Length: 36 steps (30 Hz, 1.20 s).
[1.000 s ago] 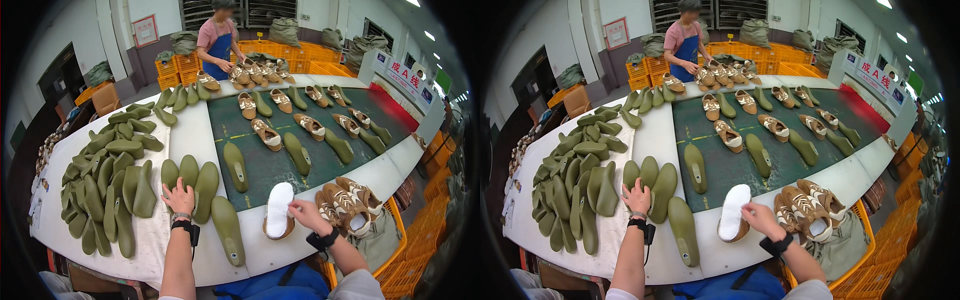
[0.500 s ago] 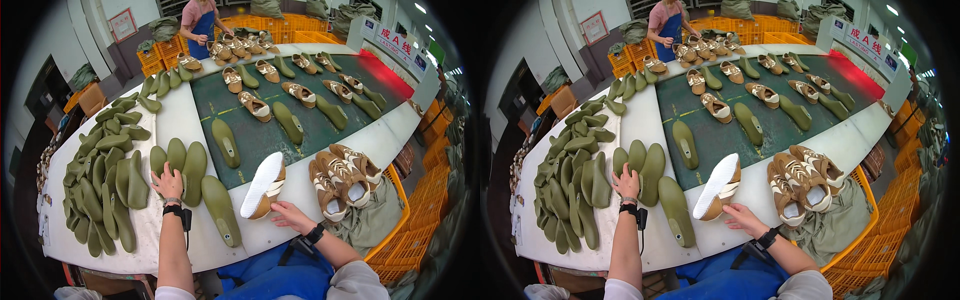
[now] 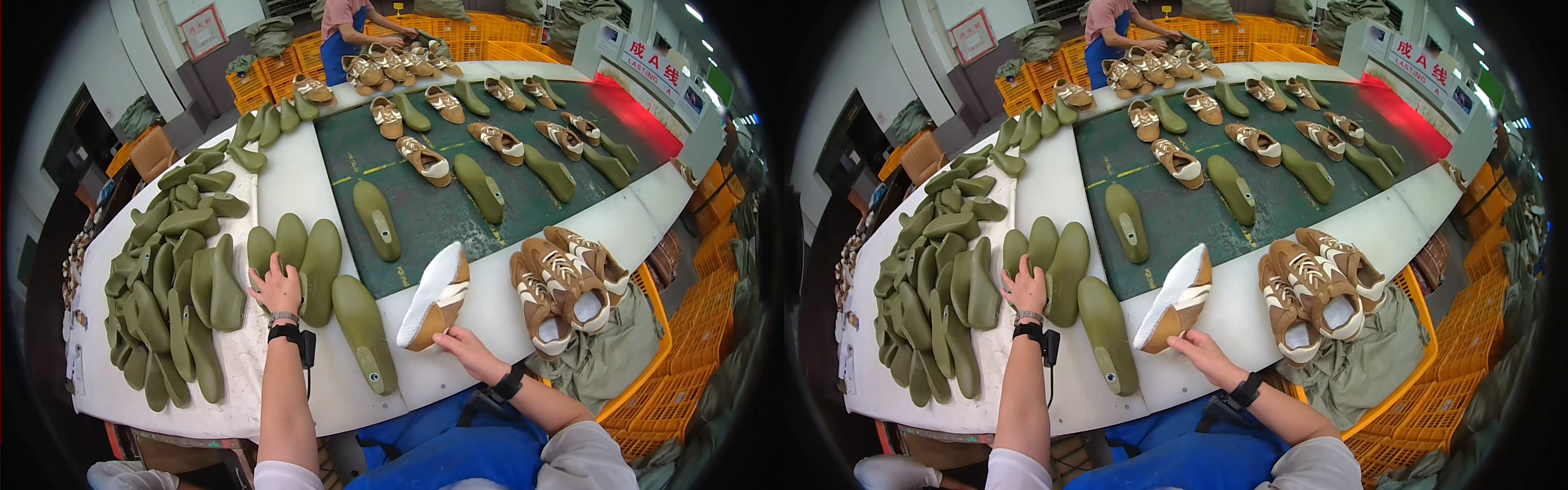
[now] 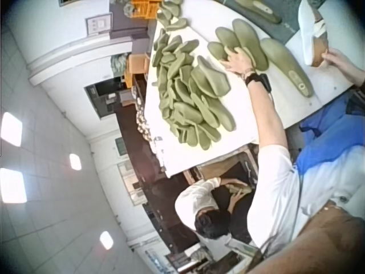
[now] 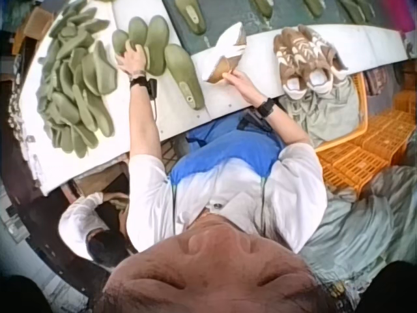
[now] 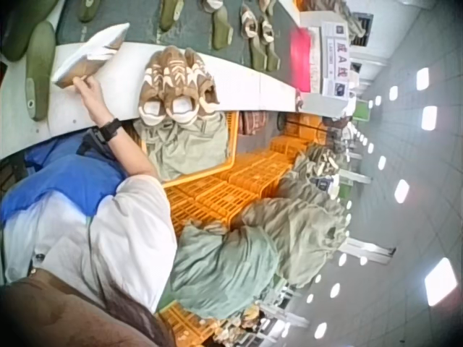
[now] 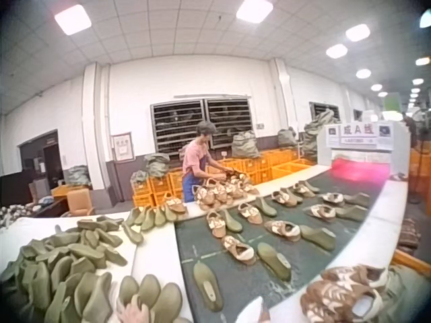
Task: The person inserts green shoe trees into brown and white sneakers on a workbench. They pick up shoe trees, place them into shoes, and arrange the filled shoes on the table. A coworker also handles shoe trees and shoes nearby.
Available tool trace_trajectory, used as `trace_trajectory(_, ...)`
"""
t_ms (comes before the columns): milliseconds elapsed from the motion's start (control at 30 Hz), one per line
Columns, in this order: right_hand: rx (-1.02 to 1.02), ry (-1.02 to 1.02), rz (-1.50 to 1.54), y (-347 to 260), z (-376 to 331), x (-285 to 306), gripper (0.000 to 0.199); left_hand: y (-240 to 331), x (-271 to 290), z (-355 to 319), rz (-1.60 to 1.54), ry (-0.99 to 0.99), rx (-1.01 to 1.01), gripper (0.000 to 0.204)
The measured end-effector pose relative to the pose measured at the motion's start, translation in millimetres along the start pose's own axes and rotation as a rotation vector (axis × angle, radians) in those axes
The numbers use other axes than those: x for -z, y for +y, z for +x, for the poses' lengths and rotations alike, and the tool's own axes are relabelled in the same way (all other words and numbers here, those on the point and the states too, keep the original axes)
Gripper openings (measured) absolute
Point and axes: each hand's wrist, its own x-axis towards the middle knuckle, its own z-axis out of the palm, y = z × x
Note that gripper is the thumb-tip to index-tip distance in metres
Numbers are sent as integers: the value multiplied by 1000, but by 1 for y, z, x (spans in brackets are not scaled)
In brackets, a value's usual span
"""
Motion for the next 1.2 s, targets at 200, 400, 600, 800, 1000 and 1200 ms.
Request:
trace_trajectory(200, 366, 56, -413, -27, -28, -1, 30, -1, -2, 0, -13, 17, -6, 46)
trace_trajectory(400, 769, 145, -932, -52, -56, -23, 27, 4, 14, -2, -2, -116, 5, 53)
trace_trajectory(600, 900, -43, -840, -60, -64, -40, 23, 62, 85, -66, -988, -213, -260, 74)
trace_trajectory(800, 1016, -283, -763, -55, -61, -53, 23, 87, 166, -135, -1379, -475, -265, 36)
trace_trajectory(1000, 830, -435, -656, -52, -72, -50, 25, 79, 173, -131, -1320, -676, -129, 25)
trace_trajectory(1200, 892, -409, -661, -53, -75, -53, 23, 89, 166, -143, -1335, -490, -153, 28)
